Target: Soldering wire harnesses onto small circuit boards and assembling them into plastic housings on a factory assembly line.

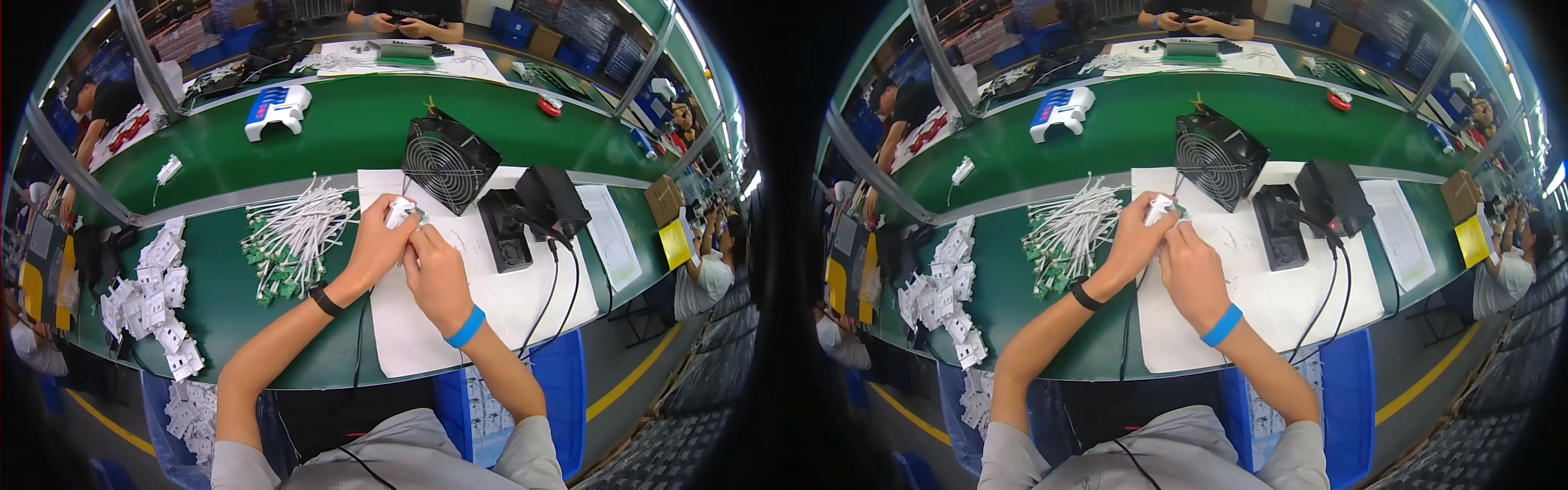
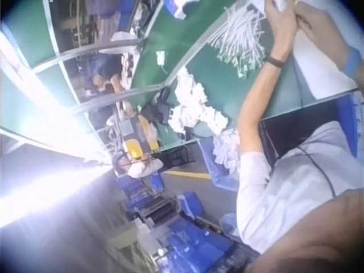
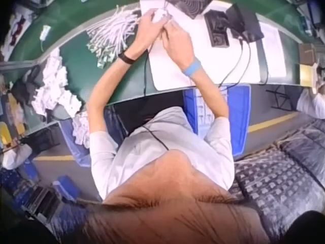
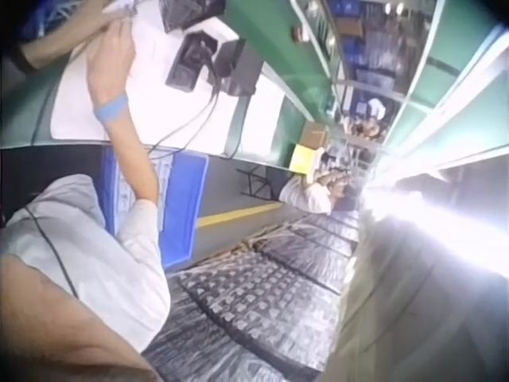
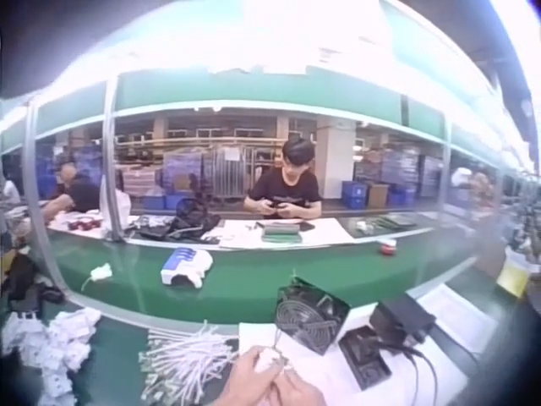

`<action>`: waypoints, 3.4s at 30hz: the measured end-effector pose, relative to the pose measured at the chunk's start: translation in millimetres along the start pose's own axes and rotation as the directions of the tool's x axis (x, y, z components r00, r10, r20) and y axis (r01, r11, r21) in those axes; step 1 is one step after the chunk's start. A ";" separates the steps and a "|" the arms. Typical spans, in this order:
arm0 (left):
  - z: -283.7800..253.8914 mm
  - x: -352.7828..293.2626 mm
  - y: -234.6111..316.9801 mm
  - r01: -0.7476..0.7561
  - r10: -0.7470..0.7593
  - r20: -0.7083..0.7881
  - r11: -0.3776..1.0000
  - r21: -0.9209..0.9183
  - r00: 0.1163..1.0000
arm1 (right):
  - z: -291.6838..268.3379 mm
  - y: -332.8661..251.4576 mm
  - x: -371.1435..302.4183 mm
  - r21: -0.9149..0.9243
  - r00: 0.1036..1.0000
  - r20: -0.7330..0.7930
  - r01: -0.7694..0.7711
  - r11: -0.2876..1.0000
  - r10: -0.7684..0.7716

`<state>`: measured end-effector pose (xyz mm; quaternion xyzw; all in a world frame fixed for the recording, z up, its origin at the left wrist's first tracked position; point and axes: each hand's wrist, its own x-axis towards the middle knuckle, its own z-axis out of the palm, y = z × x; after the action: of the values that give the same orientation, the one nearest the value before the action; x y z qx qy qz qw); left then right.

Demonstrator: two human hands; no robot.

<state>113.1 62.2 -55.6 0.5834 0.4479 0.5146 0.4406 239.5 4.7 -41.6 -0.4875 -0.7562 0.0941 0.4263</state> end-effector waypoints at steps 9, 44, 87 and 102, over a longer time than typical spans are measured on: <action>-13.6 -20.1 -32.1 -0.011 -0.027 0.198 0.982 0.188 0.980 | -75.4 109.3 -55.1 0.482 0.792 -0.185 -0.444 0.756 0.582; -21.6 -54.0 -19.4 -0.637 0.282 0.581 0.477 0.605 0.763 | -43.5 98.2 -58.4 0.538 0.921 -0.158 -0.223 0.813 0.357; -35.6 -40.3 -23.6 -0.598 0.177 0.593 0.461 0.655 0.786 | -39.7 94.8 -61.6 0.544 0.971 -0.051 -0.168 0.822 0.232; 8.7 -40.1 -34.9 -0.524 0.356 0.394 0.443 0.727 0.847 | -42.1 96.5 -57.0 0.529 0.866 -0.351 -0.131 0.839 0.357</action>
<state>116.6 29.9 -98.7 0.8588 0.4219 0.2905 0.0113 343.2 -4.4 -100.9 -0.4670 -0.5223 0.2253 0.6770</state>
